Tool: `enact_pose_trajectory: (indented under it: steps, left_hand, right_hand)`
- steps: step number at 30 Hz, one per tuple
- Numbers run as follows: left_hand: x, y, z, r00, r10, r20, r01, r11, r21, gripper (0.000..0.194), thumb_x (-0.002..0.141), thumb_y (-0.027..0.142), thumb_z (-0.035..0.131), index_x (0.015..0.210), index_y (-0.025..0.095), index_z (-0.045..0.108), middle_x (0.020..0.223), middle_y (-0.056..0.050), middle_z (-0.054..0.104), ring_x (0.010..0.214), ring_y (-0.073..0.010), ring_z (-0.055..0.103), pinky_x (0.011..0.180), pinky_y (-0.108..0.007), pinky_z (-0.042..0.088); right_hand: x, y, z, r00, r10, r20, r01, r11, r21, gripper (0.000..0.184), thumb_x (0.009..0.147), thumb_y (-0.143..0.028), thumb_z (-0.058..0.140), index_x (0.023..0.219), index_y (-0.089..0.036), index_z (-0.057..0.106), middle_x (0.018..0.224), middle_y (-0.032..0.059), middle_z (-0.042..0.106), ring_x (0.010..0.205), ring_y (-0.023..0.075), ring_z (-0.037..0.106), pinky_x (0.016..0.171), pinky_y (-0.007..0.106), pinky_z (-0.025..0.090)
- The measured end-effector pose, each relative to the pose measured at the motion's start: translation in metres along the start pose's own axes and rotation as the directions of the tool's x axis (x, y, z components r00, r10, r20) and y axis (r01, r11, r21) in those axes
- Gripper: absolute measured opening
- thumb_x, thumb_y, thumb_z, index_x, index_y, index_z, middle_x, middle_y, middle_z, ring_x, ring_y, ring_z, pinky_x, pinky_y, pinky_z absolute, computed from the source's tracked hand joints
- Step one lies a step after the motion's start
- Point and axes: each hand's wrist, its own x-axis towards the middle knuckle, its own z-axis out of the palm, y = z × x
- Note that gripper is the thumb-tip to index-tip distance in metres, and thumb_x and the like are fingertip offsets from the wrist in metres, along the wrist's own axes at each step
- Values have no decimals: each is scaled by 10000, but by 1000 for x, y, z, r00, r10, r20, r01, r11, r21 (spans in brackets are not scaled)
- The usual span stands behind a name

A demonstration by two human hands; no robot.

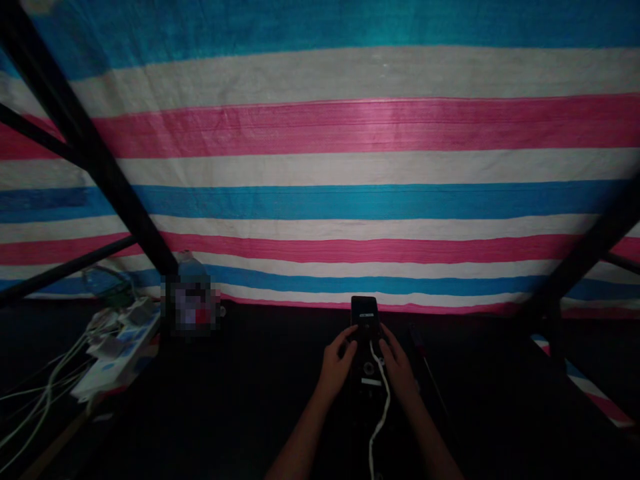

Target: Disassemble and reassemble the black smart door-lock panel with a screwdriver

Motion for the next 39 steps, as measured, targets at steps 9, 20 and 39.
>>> enact_pose_trajectory:
  steps: [9,20,39]
  left_hand:
    - [0,0,0,1000,-2,6,2,1000,-2,470,882,433,600,1274,181,668,771,-11,652,686,-166,546,679,-284,447]
    - [0,-1,0,1000,-15,12,15,1000,-18,479,884,440,595,1285,187,662,792,-11,653,698,-167,556,686,-285,453]
    - [-1,1,0,1000,-2,8,2,1000,-6,476,873,444,609,1274,196,673,723,10,595,660,-155,512,661,-271,425]
  right_hand:
    - [0,-1,-1,1000,-3,7,3,1000,0,588,883,-599,573,1351,-244,604,1407,85,597,1330,288,521,1155,470,346]
    - [0,1,-1,1000,-4,-7,4,1000,-8,571,881,-591,579,1340,-255,616,1399,76,606,1329,290,523,1144,472,363]
    - [-3,-2,-2,1000,-27,-12,27,1000,-3,579,875,-583,593,1338,-237,619,1383,91,618,1297,297,551,1107,466,417]
